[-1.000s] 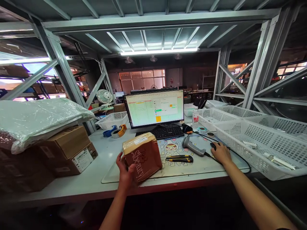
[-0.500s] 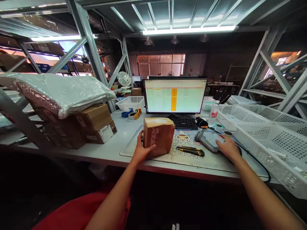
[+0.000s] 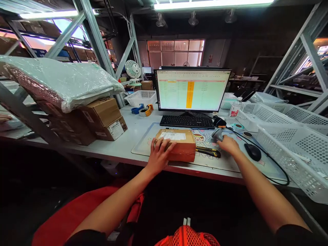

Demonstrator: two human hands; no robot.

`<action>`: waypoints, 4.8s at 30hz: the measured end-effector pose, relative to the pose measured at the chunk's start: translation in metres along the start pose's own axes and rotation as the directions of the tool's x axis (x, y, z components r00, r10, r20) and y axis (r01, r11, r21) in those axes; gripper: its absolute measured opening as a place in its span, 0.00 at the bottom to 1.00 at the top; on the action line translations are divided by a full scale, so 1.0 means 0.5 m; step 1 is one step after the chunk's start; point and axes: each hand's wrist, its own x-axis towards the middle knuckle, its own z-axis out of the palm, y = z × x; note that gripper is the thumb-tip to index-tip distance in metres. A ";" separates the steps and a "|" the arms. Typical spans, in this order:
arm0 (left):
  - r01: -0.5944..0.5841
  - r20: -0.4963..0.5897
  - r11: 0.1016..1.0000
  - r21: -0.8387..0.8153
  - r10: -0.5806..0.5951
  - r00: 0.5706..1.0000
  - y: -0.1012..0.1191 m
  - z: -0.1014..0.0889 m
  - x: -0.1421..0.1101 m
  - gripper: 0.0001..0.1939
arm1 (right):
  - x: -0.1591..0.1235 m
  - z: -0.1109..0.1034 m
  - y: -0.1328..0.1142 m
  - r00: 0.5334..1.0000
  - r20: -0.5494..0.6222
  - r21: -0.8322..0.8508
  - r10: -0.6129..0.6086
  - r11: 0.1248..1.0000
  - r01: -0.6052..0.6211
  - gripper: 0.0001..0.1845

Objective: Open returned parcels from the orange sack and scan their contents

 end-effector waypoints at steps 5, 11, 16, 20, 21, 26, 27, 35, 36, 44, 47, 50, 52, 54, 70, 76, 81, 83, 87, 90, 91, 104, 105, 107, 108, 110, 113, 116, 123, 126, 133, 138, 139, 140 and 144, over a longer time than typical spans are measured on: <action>0.024 -0.009 1.000 0.002 -0.024 1.000 0.028 0.001 -0.038 0.42 | -0.018 -0.170 -0.036 0.965 0.181 0.228 -0.191 0.962 0.148 0.20; 0.031 -0.051 1.000 -0.002 -0.031 0.998 0.033 0.013 -0.057 0.41 | -0.089 -0.320 -0.191 0.778 0.473 0.365 -0.413 0.896 0.254 0.27; 0.029 -0.102 1.000 0.007 -0.028 0.994 0.040 0.020 -0.062 0.37 | -0.132 -0.319 -0.330 0.674 0.544 0.338 -0.499 0.866 0.368 0.29; 0.020 -0.094 1.000 -0.002 -0.020 0.995 0.042 0.011 -0.063 0.36 | -0.141 -0.303 -0.376 0.644 0.559 0.331 -0.523 0.852 0.405 0.25; 0.019 -0.083 1.000 -0.009 -0.020 0.996 0.040 0.005 -0.061 0.37 | -0.134 -0.297 -0.372 0.652 0.545 0.325 -0.527 0.850 0.415 0.23; 0.070 0.114 0.994 -0.084 -0.061 0.992 -0.003 -0.061 0.006 0.53 | -0.050 -0.225 -0.258 0.856 0.278 0.175 -0.435 0.900 0.400 0.21; 0.088 0.168 0.989 -0.117 -0.067 0.983 -0.018 -0.077 0.032 0.56 | -0.032 -0.200 -0.224 0.900 0.194 0.114 -0.391 0.920 0.375 0.21; 0.360 0.362 0.778 -0.515 -0.184 0.914 -0.153 -0.071 0.185 0.42 | -0.014 0.007 -0.016 0.992 0.021 -0.119 -0.125 0.985 0.126 0.29; 0.374 0.322 0.733 -0.569 -0.219 0.921 -0.161 -0.051 0.171 0.42 | -0.017 0.017 -0.007 0.994 0.025 -0.125 -0.110 0.986 0.112 0.31; 0.605 0.492 0.113 -0.788 -0.475 0.730 -0.144 0.103 -0.008 0.68 | 0.098 -0.006 -0.119 0.929 -0.155 -0.204 -0.336 0.931 0.303 0.21; 0.603 0.516 0.065 -0.795 -0.450 0.729 -0.136 0.106 -0.008 0.65 | 0.162 0.012 -0.188 0.929 -0.024 -0.195 -0.371 0.913 0.359 0.14; 0.604 0.529 0.033 -0.796 -0.445 0.723 -0.136 0.099 0.003 0.65 | 0.195 0.038 -0.223 0.933 0.041 -0.198 -0.356 0.913 0.357 0.13; 0.603 0.532 0.027 -0.798 -0.441 0.723 -0.137 0.098 0.004 0.64 | 0.203 0.046 -0.230 0.937 0.055 -0.200 -0.346 0.915 0.350 0.13; 0.601 0.528 0.034 -0.798 -0.439 0.727 -0.139 0.101 0.001 0.63 | 0.202 0.046 -0.234 0.939 0.048 -0.197 -0.341 0.918 0.344 0.13; 0.546 0.439 0.125 -0.828 -0.462 0.771 -0.134 0.111 0.005 0.62 | -0.029 0.045 -0.194 0.822 0.245 -0.050 -0.515 0.840 0.541 0.19; 0.598 0.103 0.568 -0.565 -0.671 0.734 -0.110 0.056 0.027 0.63 | -0.145 0.092 -0.103 0.781 0.133 -0.009 -0.611 0.787 0.617 0.24; 0.535 -0.089 0.842 -0.061 -0.539 0.838 -0.071 -0.045 0.067 0.52 | -0.170 0.103 -0.067 0.728 0.104 0.071 -0.677 0.736 0.674 0.20; 0.475 -0.049 0.880 0.017 -0.474 0.879 -0.054 -0.065 0.080 0.50 | -0.174 0.093 -0.068 0.756 0.078 0.076 -0.651 0.759 0.646 0.18; 0.266 0.095 0.962 0.062 -0.271 0.958 -0.011 -0.063 0.100 0.49 | -0.193 0.038 -0.111 0.858 -0.095 0.085 -0.505 0.855 0.512 0.20; 0.202 0.142 0.977 0.063 -0.209 0.967 0.022 -0.049 0.119 0.47 | -0.220 -0.013 -0.172 0.852 -0.216 0.051 -0.477 0.866 0.498 0.23; 0.209 0.144 0.976 0.061 -0.216 0.966 0.029 -0.046 0.125 0.47 | -0.230 -0.027 -0.194 0.847 -0.227 0.027 -0.481 0.866 0.499 0.22; 0.254 0.115 0.965 0.063 -0.260 0.959 0.043 -0.038 0.144 0.46 | -0.286 -0.023 -0.337 0.925 -0.149 -0.139 -0.350 0.933 0.331 0.18; 0.268 0.106 0.962 0.058 -0.273 0.956 0.044 -0.037 0.146 0.46 | -0.290 -0.019 -0.336 0.926 -0.138 -0.147 -0.352 0.932 0.332 0.19; 0.286 0.091 0.957 0.042 -0.289 0.953 0.042 -0.039 0.152 0.46 | -0.299 -0.009 -0.326 0.929 -0.095 -0.169 -0.357 0.926 0.338 0.20; 0.298 0.084 0.954 0.025 -0.299 0.950 0.037 -0.043 0.156 0.46 | -0.303 -0.003 -0.317 0.929 -0.060 -0.183 -0.365 0.919 0.349 0.21; 0.385 0.057 0.922 -0.048 -0.383 0.922 0.015 -0.053 0.163 0.46 | -0.307 0.009 -0.291 0.922 0.010 -0.201 -0.388 0.902 0.382 0.20; 0.595 0.027 0.717 -0.363 -0.630 0.776 -0.043 -0.059 0.155 0.53 | -0.295 0.012 -0.239 0.904 0.056 -0.195 -0.424 0.883 0.426 0.18; 0.518 0.151 0.415 -0.748 -0.653 0.742 -0.097 -0.029 0.113 0.63 | -0.255 -0.017 -0.185 0.913 -0.067 -0.139 -0.403 0.910 0.391 0.19; 0.529 0.480 0.048 -0.847 -0.361 0.800 -0.114 0.072 0.007 0.66 | -0.123 -0.096 -0.157 0.903 0.170 0.629 -0.394 0.749 0.208 0.09; 0.535 0.493 0.056 -0.843 -0.319 0.809 -0.116 0.079 0.001 0.66 | -0.095 -0.097 -0.178 0.861 0.303 0.736 -0.409 0.674 0.061 0.13; 0.511 0.472 0.103 -0.853 -0.265 0.841 -0.119 0.101 -0.008 0.70 | -0.083 -0.102 -0.197 0.786 0.451 0.724 -0.422 0.688 -0.046 0.21; 0.494 0.442 0.131 -0.859 -0.296 0.847 -0.107 0.101 -0.008 0.68 | -0.103 -0.097 -0.184 0.767 0.472 0.750 -0.434 0.656 -0.090 0.22; 0.483 0.426 0.146 -0.863 -0.304 0.852 -0.104 0.098 -0.007 0.68 | -0.107 -0.095 -0.181 0.769 0.476 0.751 -0.427 0.653 -0.103 0.21; 0.472 0.410 0.166 -0.866 -0.307 0.859 -0.103 0.095 -0.007 0.68 | -0.110 -0.093 -0.178 0.773 0.480 0.749 -0.415 0.653 -0.114 0.21; 0.459 0.389 0.257 -0.851 -0.279 0.878 -0.100 0.090 -0.012 0.70 | -0.116 -0.098 -0.174 0.800 0.456 0.753 -0.391 0.649 -0.111 0.20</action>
